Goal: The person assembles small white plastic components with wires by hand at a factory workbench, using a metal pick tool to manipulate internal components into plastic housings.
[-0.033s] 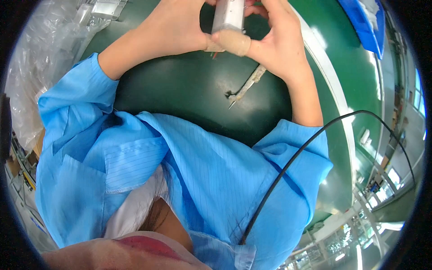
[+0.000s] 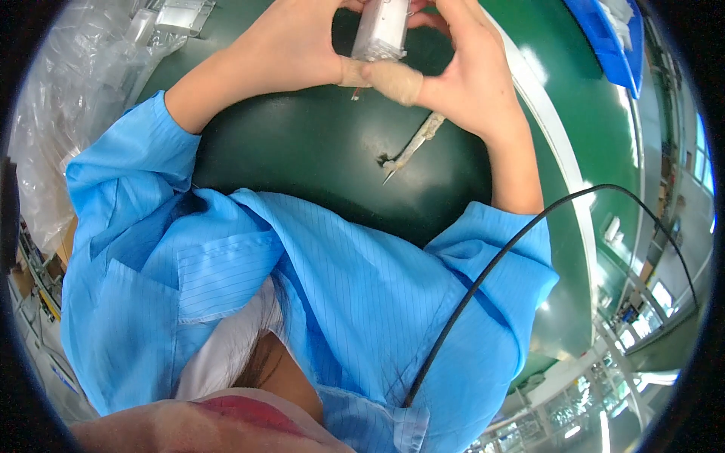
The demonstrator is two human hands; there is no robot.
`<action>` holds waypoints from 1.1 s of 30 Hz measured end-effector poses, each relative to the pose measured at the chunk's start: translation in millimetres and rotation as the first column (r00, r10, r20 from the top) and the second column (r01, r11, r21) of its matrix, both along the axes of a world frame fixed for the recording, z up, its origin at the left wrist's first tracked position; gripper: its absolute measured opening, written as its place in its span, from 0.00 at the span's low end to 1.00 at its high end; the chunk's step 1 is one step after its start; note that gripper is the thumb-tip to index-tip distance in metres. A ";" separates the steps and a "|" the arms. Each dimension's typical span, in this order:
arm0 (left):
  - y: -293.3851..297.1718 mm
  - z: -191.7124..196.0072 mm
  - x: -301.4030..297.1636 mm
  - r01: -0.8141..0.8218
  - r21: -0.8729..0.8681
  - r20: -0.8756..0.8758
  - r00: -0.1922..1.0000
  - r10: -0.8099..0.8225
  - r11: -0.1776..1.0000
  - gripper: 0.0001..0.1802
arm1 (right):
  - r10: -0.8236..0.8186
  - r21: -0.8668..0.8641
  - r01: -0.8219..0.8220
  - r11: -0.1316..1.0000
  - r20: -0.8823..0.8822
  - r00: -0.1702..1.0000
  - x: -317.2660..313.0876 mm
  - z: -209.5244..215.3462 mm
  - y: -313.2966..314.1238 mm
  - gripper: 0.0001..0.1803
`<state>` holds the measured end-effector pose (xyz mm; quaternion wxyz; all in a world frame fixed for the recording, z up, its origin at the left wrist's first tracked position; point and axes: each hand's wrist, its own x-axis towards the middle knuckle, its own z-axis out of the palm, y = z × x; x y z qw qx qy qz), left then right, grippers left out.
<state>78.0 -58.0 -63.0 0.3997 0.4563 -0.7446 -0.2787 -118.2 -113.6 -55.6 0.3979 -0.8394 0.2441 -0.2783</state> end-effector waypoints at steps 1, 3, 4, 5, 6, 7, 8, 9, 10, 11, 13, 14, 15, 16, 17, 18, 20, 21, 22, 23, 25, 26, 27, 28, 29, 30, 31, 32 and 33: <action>-0.9 -1.3 2.5 0.054 0.164 -0.074 0.996 -0.042 0.985 0.34 | -0.007 -0.003 0.007 1.000 0.004 1.000 -0.6 2.1 1.0 0.36; -1.1 -1.7 3.6 0.057 0.093 -0.004 0.998 -0.057 0.994 0.35 | 0.018 0.010 -0.018 1.000 -0.001 1.000 -3.3 4.4 2.4 0.35; -1.0 -2.2 2.3 0.066 0.126 -0.043 0.997 -0.061 0.990 0.35 | 0.009 0.011 -0.009 1.000 0.004 1.000 -4.9 3.6 3.3 0.35; -0.7 -2.9 0.6 0.077 0.160 -0.083 0.994 -0.065 0.984 0.35 | 0.014 -0.010 -0.014 1.000 -0.014 1.000 -6.7 3.5 3.8 0.35; 0.2 -1.3 -1.2 0.086 0.163 -0.079 0.994 -0.074 0.983 0.35 | 0.018 -0.031 -0.019 0.999 -0.033 0.999 -9.1 3.0 4.0 0.35; 0.3 1.8 -2.8 0.057 0.155 -0.016 0.998 -0.055 0.986 0.35 | 0.007 -0.029 -0.008 1.000 -0.028 1.000 -12.1 1.2 2.7 0.35; 0.0 2.6 -4.5 0.029 0.145 0.046 0.998 -0.036 0.989 0.36 | 0.023 -0.053 -0.026 0.998 -0.046 0.999 -15.9 -0.7 0.9 0.35; -0.8 0.5 -6.2 0.040 0.147 0.050 0.998 -0.048 0.988 0.36 | 0.038 -0.077 -0.043 0.996 -0.065 0.997 -19.5 -1.7 -0.9 0.35; -3.1 -2.9 -6.7 0.040 0.113 0.057 0.997 -0.047 0.993 0.36 | 0.031 -0.075 -0.036 0.997 -0.061 0.998 -17.6 3.1 -1.5 0.35; -4.1 -4.6 -7.3 0.041 0.080 0.066 0.997 -0.046 0.996 0.36 | -0.002 -0.064 -0.002 0.998 -0.065 0.998 -12.7 14.5 3.4 0.35; -7.4 -6.9 -10.2 0.035 0.080 0.075 0.996 -0.041 0.996 0.37 | -0.046 -0.051 0.042 0.998 -0.068 0.997 -13.1 18.1 5.2 0.35; -9.1 -7.0 -12.7 0.022 0.078 0.080 0.996 -0.028 0.997 0.38 | -0.038 -0.043 0.037 0.998 -0.028 0.999 -15.1 14.5 2.3 0.34; -10.8 -7.1 -15.8 0.029 0.077 0.082 0.996 -0.036 0.997 0.38 | -0.030 -0.037 0.030 0.999 0.012 0.999 -16.1 11.8 -0.1 0.34; -13.3 -5.1 -17.6 0.021 -0.017 0.125 0.992 -0.018 1.000 0.33 | -0.007 -0.065 0.017 0.998 0.149 0.989 -11.2 13.2 -1.4 0.27; -14.6 -3.7 -16.8 0.005 -0.113 0.171 0.985 0.014 0.994 0.29 | 0.007 -0.079 0.005 0.997 0.160 0.987 -12.3 7.5 -6.4 0.27; -19.9 -18.6 -17.7 -0.036 -0.035 0.030 0.999 0.037 0.999 0.42 | -0.002 0.073 -0.013 0.997 0.198 0.980 -18.2 -4.6 -11.6 0.31; -22.3 -21.7 -25.6 -0.018 -0.028 -0.217 0.976 0.011 0.999 0.37 | -0.014 0.260 -0.072 0.963 0.315 0.949 -19.7 -23.2 -18.1 0.35; -16.9 -23.9 -29.7 -0.016 0.054 -0.300 0.953 0.031 0.998 0.36 | -0.040 0.314 -0.087 0.945 0.378 0.925 -15.8 -21.4 -14.5 0.34; -12.2 -25.3 -30.7 -0.052 0.058 -0.230 0.971 0.064 0.997 0.41 | -0.056 0.320 -0.061 0.945 0.343 0.938 -13.8 -22.1 -9.9 0.35; -11.3 -27.1 -33.1 -0.076 0.058 -0.166 0.982 0.085 0.995 0.46 | -0.083 0.321 -0.019 0.947 0.303 0.949 -17.0 -21.7 -8.5 0.35; -5.2 -26.5 -37.0 -0.112 -0.045 -0.002 0.994 0.112 0.993 0.56 | -0.167 0.425 0.052 0.903 0.236 0.957 -27.6 -14.1 -13.0 0.34; -3.0 -26.6 -37.0 -0.120 -0.043 -0.001 0.993 0.120 0.992 0.57 | -0.178 0.289 0.128 0.949 0.155 0.972 -37.7 -15.6 -24.2 0.32; -1.2 -24.3 -34.5 -0.131 -0.036 -0.001 0.991 0.131 0.991 0.57 | -0.220 0.116 0.215 0.970 0.032 0.975 -46.5 -8.4 -32.8 0.31; -1.9 -23.3 -32.3 -0.118 0.010 0.017 0.993 0.118 0.993 0.57 | -0.292 -0.058 0.291 0.955 -0.009 0.956 -54.1 -3.1 -39.2 0.31; -0.3 -19.7 -30.8 -0.119 0.039 0.029 0.993 0.118 0.992 0.55 | -0.366 -0.229 0.349 0.909 -0.037 0.930 -60.3 3.0 -44.4 0.31; 0.5 -20.5 -30.3 -0.127 0.002 0.019 0.992 0.126 0.992 0.53 | -0.425 -0.284 0.417 0.863 0.036 0.904 -66.6 8.5 -50.7 0.31; 0.5 -21.8 -31.0 -0.128 -0.031 0.003 0.992 0.128 0.991 0.50 | -0.482 -0.330 0.488 0.808 0.107 0.870 -71.4 15.4 -52.6 0.30; -1.2 -21.8 -28.4 -0.140 -0.037 0.003 0.990 0.141 0.989 0.50 | -0.457 -0.302 0.516 0.801 0.247 0.854 -73.0 21.7 -52.8 0.28; -3.0 -20.5 -24.9 -0.145 -0.134 -0.005 0.989 0.146 0.980 0.42 | -0.435 -0.230 0.533 0.814 0.367 0.822 -70.4 26.7 -50.8 0.26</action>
